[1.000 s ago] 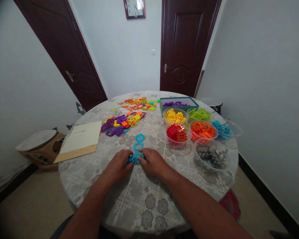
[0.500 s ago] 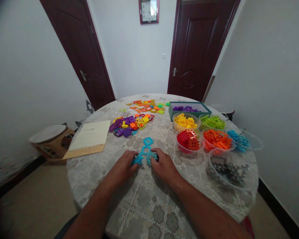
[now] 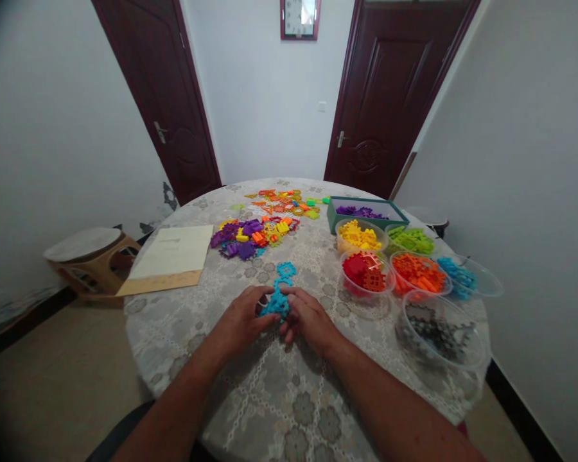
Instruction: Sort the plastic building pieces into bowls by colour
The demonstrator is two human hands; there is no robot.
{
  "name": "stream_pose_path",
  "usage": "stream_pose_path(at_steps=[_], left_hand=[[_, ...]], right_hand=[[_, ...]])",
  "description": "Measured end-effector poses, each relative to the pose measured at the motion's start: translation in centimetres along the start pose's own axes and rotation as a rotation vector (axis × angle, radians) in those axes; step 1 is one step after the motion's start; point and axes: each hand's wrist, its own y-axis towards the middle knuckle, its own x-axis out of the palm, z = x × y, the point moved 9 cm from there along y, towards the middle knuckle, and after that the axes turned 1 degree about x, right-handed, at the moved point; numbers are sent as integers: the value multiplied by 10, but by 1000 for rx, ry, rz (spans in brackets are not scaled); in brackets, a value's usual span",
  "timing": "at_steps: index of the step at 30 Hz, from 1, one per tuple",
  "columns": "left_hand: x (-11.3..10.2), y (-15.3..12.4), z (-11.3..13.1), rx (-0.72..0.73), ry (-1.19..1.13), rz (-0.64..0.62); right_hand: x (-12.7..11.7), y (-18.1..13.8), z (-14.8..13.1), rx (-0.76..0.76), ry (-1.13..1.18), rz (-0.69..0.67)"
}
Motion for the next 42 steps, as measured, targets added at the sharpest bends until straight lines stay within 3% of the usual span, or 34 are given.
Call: stream_pose_path(at_steps=[4, 8, 15, 22, 28, 32, 37, 42], left_hand=[[0, -1, 9, 40, 32, -28], [1, -1, 8, 35, 72, -49], [4, -4, 12, 82, 63, -98], [4, -3, 11, 80, -30, -77], [9, -3, 12, 73, -53, -66], [-2, -5, 10, -6, -146, -22], [2, -3, 8, -87, -465, -109], [7, -1, -12, -312, -625, 30]], right_hand=[[-1, -2, -2, -39, -76, -18], [1, -4, 0, -18, 59, -64], [0, -2, -5, -53, -231, 18], [2, -7, -6, -45, -97, -53], [-2, -6, -7, -67, -354, 97], [-7, -6, -15, -111, -321, 142], [-2, -7, -25, -188, -294, 109], [-1, -7, -20, -218, -350, 91]])
